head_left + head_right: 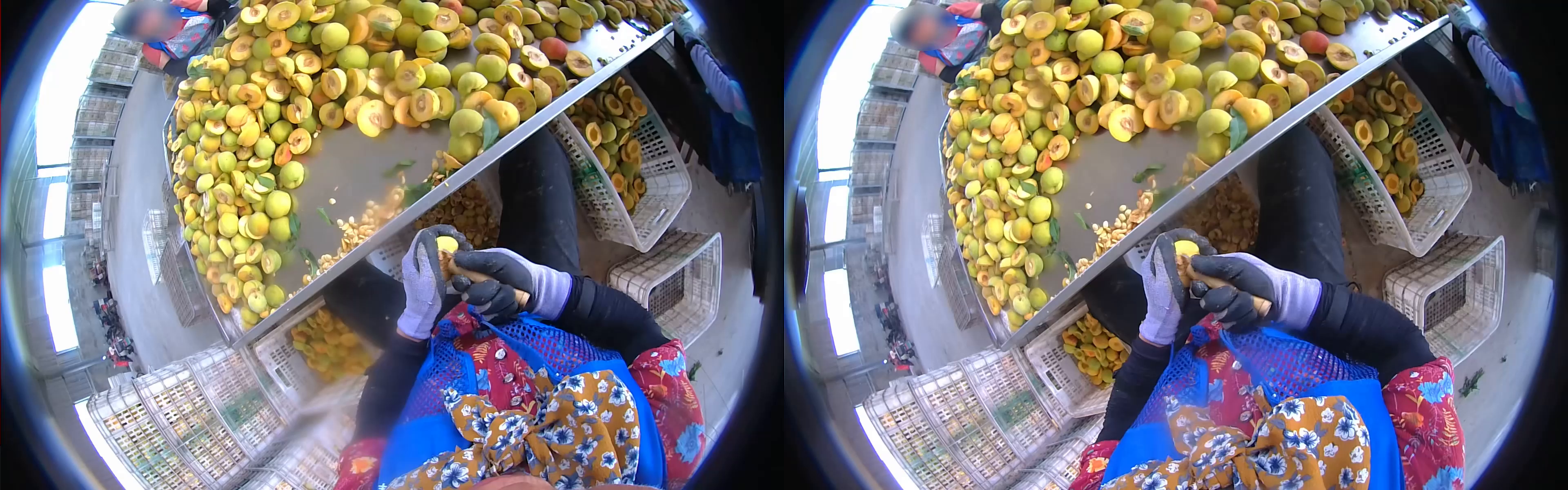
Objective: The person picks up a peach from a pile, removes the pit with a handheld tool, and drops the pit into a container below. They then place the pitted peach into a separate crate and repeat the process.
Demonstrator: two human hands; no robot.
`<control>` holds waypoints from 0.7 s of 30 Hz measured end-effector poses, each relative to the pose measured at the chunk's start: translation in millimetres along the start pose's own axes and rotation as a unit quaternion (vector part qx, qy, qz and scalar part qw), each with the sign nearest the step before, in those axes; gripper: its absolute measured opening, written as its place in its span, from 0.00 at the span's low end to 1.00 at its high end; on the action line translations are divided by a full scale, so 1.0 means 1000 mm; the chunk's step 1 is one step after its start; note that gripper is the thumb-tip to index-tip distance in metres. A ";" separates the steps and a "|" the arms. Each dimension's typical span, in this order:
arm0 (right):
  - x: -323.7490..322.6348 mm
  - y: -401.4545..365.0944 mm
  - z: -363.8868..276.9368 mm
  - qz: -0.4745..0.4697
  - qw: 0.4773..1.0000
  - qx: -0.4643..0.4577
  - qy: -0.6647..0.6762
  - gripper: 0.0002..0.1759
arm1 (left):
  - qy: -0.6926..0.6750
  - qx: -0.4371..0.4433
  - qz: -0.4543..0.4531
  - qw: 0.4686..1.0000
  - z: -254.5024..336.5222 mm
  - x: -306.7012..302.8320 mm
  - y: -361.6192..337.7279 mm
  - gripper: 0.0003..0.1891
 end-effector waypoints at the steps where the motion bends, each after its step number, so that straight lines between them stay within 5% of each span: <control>1: 0.007 -0.003 0.005 -0.039 0.997 0.030 0.053 0.24 | -0.021 -0.001 -0.024 1.000 0.002 0.003 -0.002 0.21; 6: 0.017 0.001 0.001 -0.086 0.993 0.049 0.064 0.23 | 0.077 0.053 -0.082 0.992 0.032 0.011 0.004 0.23; 9: 0.019 0.001 0.004 -0.096 0.992 0.039 0.077 0.22 | 0.039 0.090 -0.062 0.993 0.023 0.009 0.001 0.24; 12: 0.023 -0.001 0.006 -0.152 0.976 0.077 0.137 0.21 | -0.119 0.033 -0.008 0.992 0.010 0.013 0.001 0.22; 16: 0.017 -0.006 -0.009 0.093 0.979 -0.083 -0.159 0.21 | -0.287 -0.022 0.102 0.952 -0.009 0.002 0.006 0.20; 17: 0.020 -0.005 -0.009 0.062 0.986 -0.079 -0.133 0.22 | -0.319 -0.033 0.112 0.941 -0.013 -0.001 0.007 0.20; 19: 0.018 -0.005 -0.009 -0.001 0.995 -0.066 -0.080 0.22 | -0.062 0.068 0.131 0.987 0.016 -0.029 -0.004 0.20; 21: -0.003 -0.007 -0.016 0.065 0.990 -0.072 -0.098 0.22 | 0.146 0.096 0.190 0.966 0.046 -0.062 -0.020 0.19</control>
Point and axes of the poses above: each hand's wrist, its own y-axis towards the middle knuckle, its own x-axis out of the palm, z = x × y, the point moved 8 cm from there along y, towards the middle knuckle, and after that the axes turned 5 degrees about -y, right-handed, at the moved point
